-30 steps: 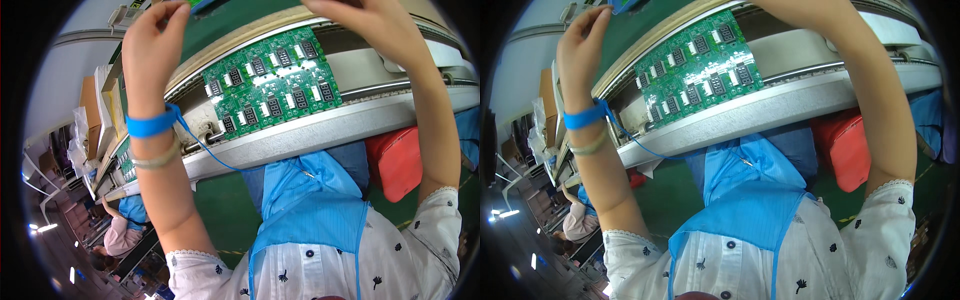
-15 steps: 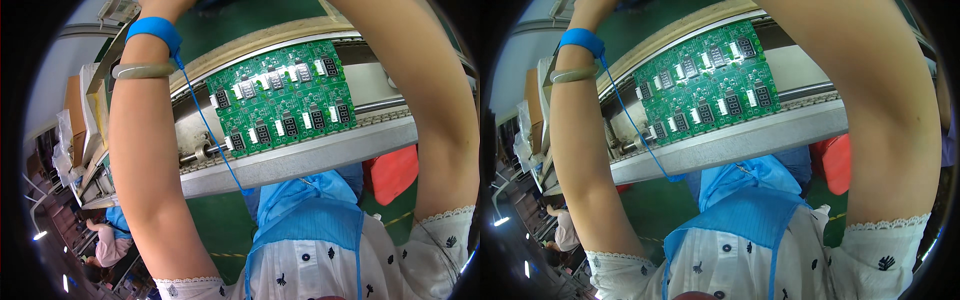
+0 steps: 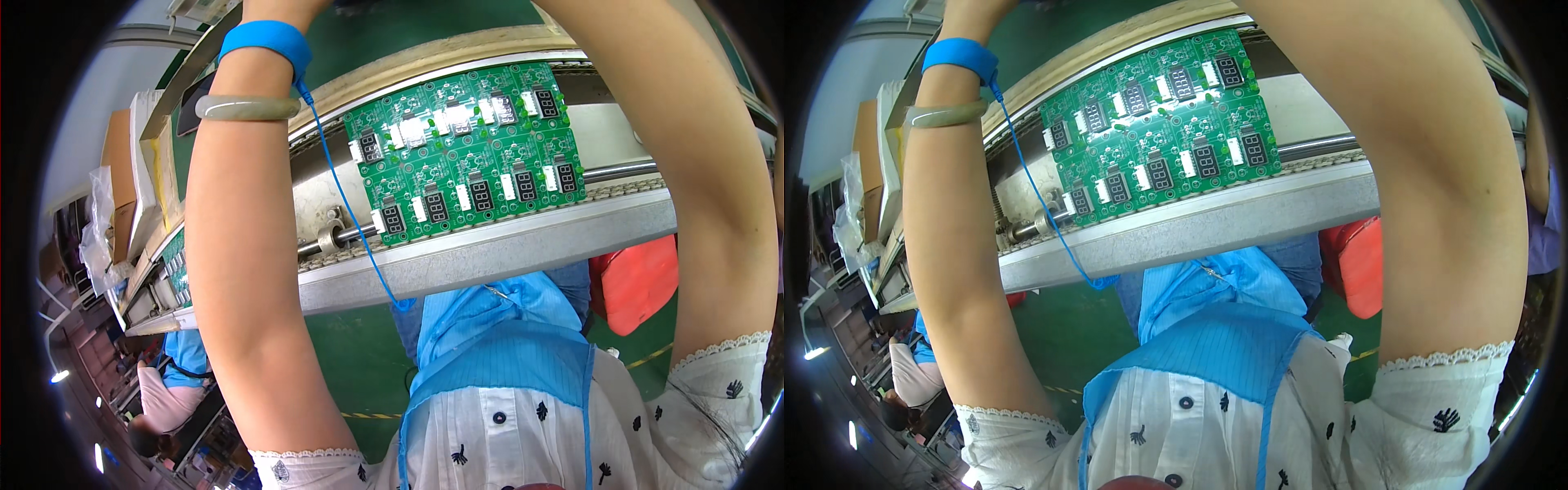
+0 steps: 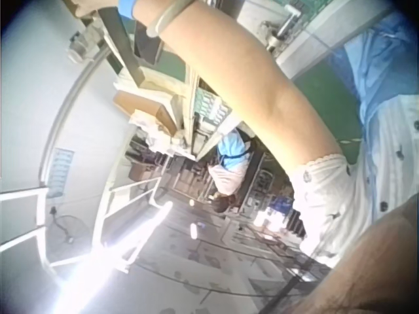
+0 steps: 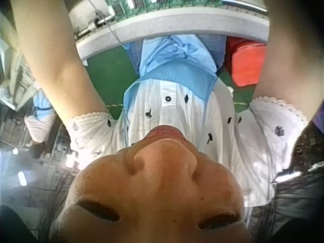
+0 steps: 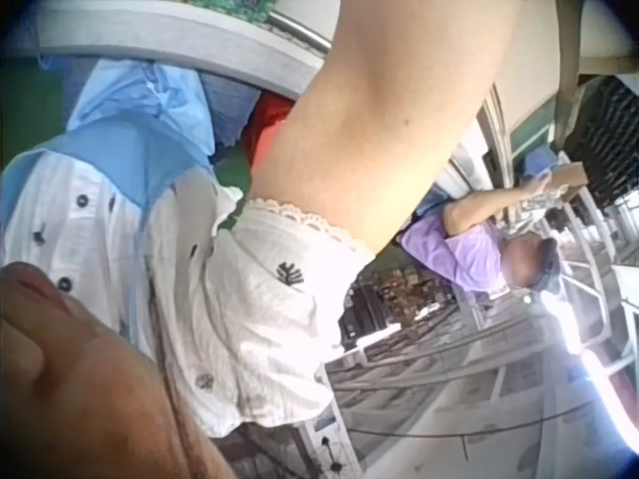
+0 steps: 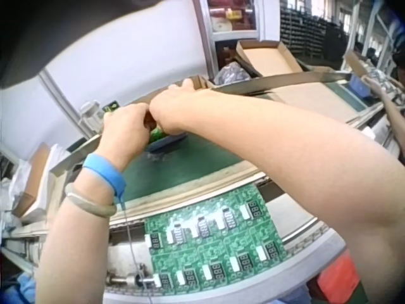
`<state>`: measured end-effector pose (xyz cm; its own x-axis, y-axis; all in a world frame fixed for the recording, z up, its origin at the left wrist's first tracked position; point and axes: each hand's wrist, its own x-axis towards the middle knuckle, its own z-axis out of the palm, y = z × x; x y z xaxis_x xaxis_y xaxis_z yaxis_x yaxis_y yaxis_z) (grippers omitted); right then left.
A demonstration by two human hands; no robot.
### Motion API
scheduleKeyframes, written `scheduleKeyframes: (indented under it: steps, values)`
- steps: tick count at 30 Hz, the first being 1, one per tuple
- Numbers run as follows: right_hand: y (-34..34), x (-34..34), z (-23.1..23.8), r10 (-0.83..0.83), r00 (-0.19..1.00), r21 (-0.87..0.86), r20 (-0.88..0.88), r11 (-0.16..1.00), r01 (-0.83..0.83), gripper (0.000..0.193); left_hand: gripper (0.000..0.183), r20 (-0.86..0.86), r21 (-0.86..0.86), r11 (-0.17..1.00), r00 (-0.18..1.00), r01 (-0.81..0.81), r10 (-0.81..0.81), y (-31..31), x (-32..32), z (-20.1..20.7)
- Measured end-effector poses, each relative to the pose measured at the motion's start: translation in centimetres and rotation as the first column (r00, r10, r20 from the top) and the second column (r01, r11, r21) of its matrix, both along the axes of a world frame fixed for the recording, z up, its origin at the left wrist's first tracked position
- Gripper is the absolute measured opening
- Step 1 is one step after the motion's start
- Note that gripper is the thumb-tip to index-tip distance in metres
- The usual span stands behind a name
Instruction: The person places small green electronic components onto a green circuit board. They pick components from a container and insert them into specific slots on the board, repeating this process for multiple components.
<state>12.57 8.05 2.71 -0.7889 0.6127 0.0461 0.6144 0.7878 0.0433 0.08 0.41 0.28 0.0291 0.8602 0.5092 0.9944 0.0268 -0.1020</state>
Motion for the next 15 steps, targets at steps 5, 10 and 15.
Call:
scheduleKeyframes:
  steps: [5,10,15]
  values:
    - [-0.3,-1.0,0.2,-0.023,1.0,-0.044,-0.017,0.999,0.023,0.03,0.013,0.043,-0.068,0.998,0.999,0.016,-0.013,-1.1,-0.4,0.5]
    - [0.4,-0.6,-1.1,-0.054,0.996,-0.022,-0.076,0.998,0.053,0.028,0.016,0.014,0.098,0.995,1.0,0.023,-0.025,-0.1,-1.1,-1.3]
    - [-0.6,-1.2,-0.2,-0.055,0.998,-0.07,-0.041,0.996,0.052,0.028,0.02,0.26,0.154,0.988,0.965,-0.01,-0.031,-1.6,-2.0,0.5]
